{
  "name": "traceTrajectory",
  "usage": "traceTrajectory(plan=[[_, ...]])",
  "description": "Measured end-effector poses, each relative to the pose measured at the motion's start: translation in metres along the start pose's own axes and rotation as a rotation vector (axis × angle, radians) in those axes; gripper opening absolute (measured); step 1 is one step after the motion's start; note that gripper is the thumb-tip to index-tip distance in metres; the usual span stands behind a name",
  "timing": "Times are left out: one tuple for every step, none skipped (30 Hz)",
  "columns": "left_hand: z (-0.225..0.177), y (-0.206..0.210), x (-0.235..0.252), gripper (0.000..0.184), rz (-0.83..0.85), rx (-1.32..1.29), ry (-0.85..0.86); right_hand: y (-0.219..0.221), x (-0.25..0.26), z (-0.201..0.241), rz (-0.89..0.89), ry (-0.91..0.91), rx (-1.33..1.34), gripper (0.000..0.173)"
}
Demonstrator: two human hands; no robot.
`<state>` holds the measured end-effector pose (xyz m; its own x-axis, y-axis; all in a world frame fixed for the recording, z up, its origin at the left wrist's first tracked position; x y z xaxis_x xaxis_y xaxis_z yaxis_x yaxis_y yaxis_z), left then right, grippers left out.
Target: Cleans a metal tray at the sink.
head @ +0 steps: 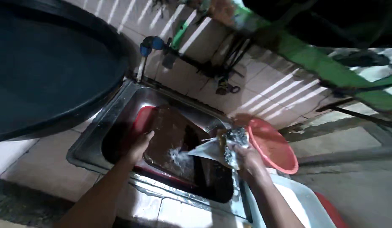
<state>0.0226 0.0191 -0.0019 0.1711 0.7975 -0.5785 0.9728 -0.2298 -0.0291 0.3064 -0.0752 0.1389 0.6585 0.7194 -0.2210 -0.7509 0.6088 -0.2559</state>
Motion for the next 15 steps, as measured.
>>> traceTrajectory(plan=[[0.001, -0.001, 0.000, 0.050, 0.000, -0.018, -0.026, 0.003, 0.011, -0.018, 0.005, 0.056, -0.106, 0.037], [0.001, -0.002, -0.002, 0.051, 0.005, -0.022, -0.018, 0.002, 0.023, -0.040, 0.006, 0.102, -0.205, 0.040], [0.000, -0.004, -0.002, 0.051, 0.020, -0.011, 0.014, -0.002, 0.033, -0.063, 0.009, 0.144, -0.293, 0.042], [0.000, -0.005, -0.001, 0.052, 0.043, 0.003, 0.052, -0.005, 0.039, -0.086, 0.009, 0.175, -0.369, 0.044], [0.001, -0.005, 0.000, 0.053, 0.061, 0.003, 0.078, -0.006, 0.043, -0.107, 0.002, 0.192, -0.417, 0.044], [0.002, -0.005, 0.003, 0.052, 0.070, -0.018, 0.081, -0.004, 0.046, -0.128, -0.009, 0.197, -0.456, 0.045], [0.005, -0.004, 0.006, 0.051, 0.079, -0.050, 0.072, 0.004, 0.047, -0.147, -0.017, 0.186, -0.523, 0.046], [0.009, -0.003, 0.008, 0.051, 0.084, -0.086, 0.058, 0.020, 0.045, -0.160, -0.008, 0.157, -0.649, 0.049], [0.012, -0.002, 0.010, 0.051, 0.087, -0.123, 0.051, 0.047, 0.036, -0.160, 0.025, 0.107, -0.792, 0.054], [0.013, -0.003, 0.011, 0.052, 0.098, -0.147, 0.054, 0.081, 0.021, -0.153, 0.061, 0.022, -0.884, 0.058], [0.012, -0.006, 0.010, 0.053, 0.138, -0.161, 0.060, 0.118, 0.004, -0.139, 0.112, -0.074, -0.881, 0.059], [0.010, -0.006, 0.009, 0.053, 0.137, -0.175, 0.035, 0.152, -0.012, -0.124, 0.185, -0.152, -0.841, 0.058], [0.009, -0.006, 0.007, 0.050, 0.124, -0.177, 0.007, 0.180, -0.025, -0.112, 0.263, -0.237, -0.799, 0.056], [0.008, -0.005, 0.006, 0.046, 0.072, -0.184, -0.034, 0.198, -0.036, -0.104, 0.349, -0.305, -0.769, 0.054], [0.009, -0.003, 0.007, 0.046, 0.038, -0.196, -0.068, 0.204, -0.043, -0.102, 0.421, -0.377, -0.760, 0.052]])
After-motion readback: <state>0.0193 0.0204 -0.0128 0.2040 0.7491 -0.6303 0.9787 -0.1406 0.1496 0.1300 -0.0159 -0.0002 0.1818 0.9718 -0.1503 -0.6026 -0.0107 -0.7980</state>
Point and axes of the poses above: each hand's wrist, its own x-axis towards the middle knuckle, its own y-axis out of the palm, z = x × y, the point moved 2 cm from there along x, towards the middle knuckle, and after that the axes turned 5 degrees about x, right-handed, at the moved point
